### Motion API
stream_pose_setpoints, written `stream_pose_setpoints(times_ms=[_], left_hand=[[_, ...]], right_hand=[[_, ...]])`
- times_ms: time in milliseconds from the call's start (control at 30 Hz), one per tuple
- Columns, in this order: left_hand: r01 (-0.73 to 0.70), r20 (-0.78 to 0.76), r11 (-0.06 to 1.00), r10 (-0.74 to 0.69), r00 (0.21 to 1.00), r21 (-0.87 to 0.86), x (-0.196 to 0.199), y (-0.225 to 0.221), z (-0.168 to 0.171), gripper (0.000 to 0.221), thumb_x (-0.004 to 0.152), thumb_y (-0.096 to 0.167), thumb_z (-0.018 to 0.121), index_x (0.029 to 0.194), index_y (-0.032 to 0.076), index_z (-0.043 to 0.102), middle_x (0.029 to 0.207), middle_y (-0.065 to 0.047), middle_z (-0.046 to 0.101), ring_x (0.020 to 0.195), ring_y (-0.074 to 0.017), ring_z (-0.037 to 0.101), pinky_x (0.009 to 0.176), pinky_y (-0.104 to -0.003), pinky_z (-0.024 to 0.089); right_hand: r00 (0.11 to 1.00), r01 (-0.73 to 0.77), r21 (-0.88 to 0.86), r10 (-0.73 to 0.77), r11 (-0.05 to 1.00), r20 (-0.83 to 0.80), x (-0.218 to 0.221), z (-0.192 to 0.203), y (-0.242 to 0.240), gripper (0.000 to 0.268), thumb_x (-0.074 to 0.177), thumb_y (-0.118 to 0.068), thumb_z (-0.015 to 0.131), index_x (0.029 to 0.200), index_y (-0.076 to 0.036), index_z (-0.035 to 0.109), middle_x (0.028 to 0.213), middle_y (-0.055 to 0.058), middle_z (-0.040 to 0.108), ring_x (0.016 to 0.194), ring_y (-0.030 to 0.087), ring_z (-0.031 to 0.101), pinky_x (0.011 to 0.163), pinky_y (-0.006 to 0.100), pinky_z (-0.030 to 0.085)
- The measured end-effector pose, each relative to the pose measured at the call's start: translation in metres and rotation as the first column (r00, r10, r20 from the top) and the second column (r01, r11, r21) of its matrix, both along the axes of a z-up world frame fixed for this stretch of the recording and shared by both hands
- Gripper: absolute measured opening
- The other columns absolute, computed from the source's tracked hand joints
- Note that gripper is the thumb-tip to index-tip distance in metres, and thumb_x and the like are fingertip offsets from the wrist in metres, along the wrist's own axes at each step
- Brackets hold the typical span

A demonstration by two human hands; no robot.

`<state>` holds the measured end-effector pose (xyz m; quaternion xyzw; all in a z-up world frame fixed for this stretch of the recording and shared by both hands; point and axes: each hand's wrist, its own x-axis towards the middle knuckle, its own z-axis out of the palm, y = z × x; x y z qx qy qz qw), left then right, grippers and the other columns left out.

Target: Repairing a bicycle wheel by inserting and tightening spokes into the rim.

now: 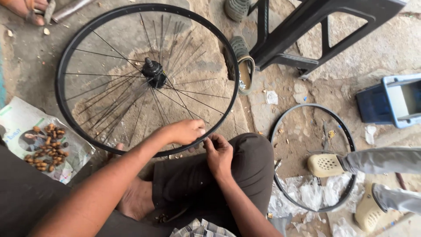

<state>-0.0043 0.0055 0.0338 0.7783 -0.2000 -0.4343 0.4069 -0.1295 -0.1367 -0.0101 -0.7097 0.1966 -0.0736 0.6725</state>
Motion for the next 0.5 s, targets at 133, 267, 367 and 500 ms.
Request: stream_pose_setpoints(times_ms=[133, 267, 367, 500], left_hand=[[0.033, 0.193, 0.999, -0.026, 0.981, -0.033, -0.003, -0.008, -0.055, 0.038, 0.105, 0.036, 0.05, 0.102, 0.004, 0.07, 0.086, -0.015, 0.077, 0.073, -0.0252, 0.075, 0.074, -0.043, 0.059], [0.01, 0.172, 0.999, -0.005, 0.985, -0.031, -0.011, 0.003, -0.023, 0.033, 0.103, 0.032, 0.051, 0.105, 0.004, 0.067, 0.085, -0.016, 0.076, 0.067, -0.025, 0.075, 0.073, -0.044, 0.059], [-0.013, -0.048, 1.0, 0.014, 0.999, 0.028, -0.024, 0.006, 0.007, 0.034, 0.103, 0.03, 0.046, 0.109, 0.002, 0.065, 0.082, -0.019, 0.076, 0.06, -0.0258, 0.075, 0.07, -0.047, 0.062], [-0.048, 0.097, 0.995, 0.039, 0.995, 0.093, -0.048, 0.002, -0.031, 0.042, 0.105, 0.039, 0.048, 0.113, 0.001, 0.063, 0.083, -0.022, 0.074, 0.067, -0.0324, 0.074, 0.068, -0.049, 0.061]], right_hand=[[0.992, -0.101, -0.108, 0.093, 0.989, -0.082, 0.0, 0.011, -0.005, 0.009, 0.091, -0.007, 0.074, 0.093, 0.002, 0.071, 0.081, 0.0, 0.071, 0.073, 0.005, 0.062, 0.067, 0.022, 0.051], [0.943, -0.273, -0.38, 0.168, 0.884, -0.286, 0.008, 0.036, -0.036, 0.019, 0.087, -0.012, 0.08, 0.103, -0.004, 0.074, 0.081, 0.007, 0.074, 0.071, 0.014, 0.066, 0.066, 0.03, 0.054], [0.928, -0.148, -0.859, 0.368, 0.49, 0.05, 0.027, 0.07, -0.054, 0.032, 0.085, -0.014, 0.079, 0.115, -0.007, 0.07, 0.107, 0.017, 0.071, 0.096, 0.033, 0.066, 0.082, 0.042, 0.055], [0.689, -0.364, -0.919, 0.707, 0.151, -0.157, 0.075, 0.077, -0.078, 0.04, 0.085, -0.021, 0.073, 0.124, -0.012, 0.068, 0.125, 0.019, 0.066, 0.115, 0.035, 0.057, 0.103, 0.057, 0.038]])
